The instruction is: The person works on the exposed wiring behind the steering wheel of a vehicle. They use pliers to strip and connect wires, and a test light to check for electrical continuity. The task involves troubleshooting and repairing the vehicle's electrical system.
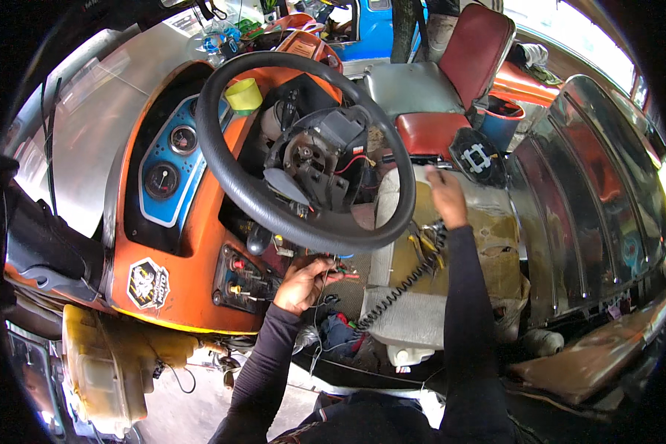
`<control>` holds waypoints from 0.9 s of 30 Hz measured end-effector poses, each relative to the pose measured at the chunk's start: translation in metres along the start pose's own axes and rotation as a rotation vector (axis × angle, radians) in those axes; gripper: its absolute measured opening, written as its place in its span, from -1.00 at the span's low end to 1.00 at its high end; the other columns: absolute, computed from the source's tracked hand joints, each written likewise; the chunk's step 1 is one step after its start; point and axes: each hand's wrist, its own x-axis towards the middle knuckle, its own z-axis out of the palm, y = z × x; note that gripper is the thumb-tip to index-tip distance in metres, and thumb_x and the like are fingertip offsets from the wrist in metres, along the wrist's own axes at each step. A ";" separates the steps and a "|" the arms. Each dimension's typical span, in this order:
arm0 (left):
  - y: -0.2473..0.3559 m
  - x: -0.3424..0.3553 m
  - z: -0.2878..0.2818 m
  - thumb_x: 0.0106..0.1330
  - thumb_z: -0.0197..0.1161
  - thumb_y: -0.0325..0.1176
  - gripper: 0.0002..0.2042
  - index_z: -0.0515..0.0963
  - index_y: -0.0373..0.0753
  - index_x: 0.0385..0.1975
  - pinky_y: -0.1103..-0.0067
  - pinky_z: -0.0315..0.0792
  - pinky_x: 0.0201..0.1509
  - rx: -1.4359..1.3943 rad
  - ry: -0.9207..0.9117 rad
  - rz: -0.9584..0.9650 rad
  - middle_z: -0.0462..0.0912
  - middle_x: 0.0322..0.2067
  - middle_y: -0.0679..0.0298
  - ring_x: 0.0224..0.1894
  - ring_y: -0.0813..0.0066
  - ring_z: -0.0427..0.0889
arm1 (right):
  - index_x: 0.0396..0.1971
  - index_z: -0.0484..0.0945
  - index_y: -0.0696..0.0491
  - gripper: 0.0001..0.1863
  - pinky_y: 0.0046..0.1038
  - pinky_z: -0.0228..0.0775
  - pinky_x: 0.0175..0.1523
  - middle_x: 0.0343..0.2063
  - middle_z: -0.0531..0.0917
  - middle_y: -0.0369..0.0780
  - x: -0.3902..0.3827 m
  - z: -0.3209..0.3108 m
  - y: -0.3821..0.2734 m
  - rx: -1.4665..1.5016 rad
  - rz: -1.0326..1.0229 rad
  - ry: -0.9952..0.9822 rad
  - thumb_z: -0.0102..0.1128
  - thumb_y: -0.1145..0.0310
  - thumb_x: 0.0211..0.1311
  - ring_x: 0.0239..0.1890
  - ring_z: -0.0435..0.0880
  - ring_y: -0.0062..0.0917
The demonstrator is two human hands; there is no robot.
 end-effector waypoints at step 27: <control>0.030 -0.029 0.015 0.33 0.31 -0.25 -0.48 0.41 -0.41 0.21 0.45 0.44 0.11 0.240 0.196 -0.225 0.59 0.03 0.16 0.01 0.38 0.58 | 0.00 0.60 0.20 -0.60 -0.62 0.20 -0.59 -0.58 0.56 -0.39 0.165 0.217 -0.161 0.892 -0.307 -0.840 0.29 0.18 0.38 -0.71 0.41 -0.76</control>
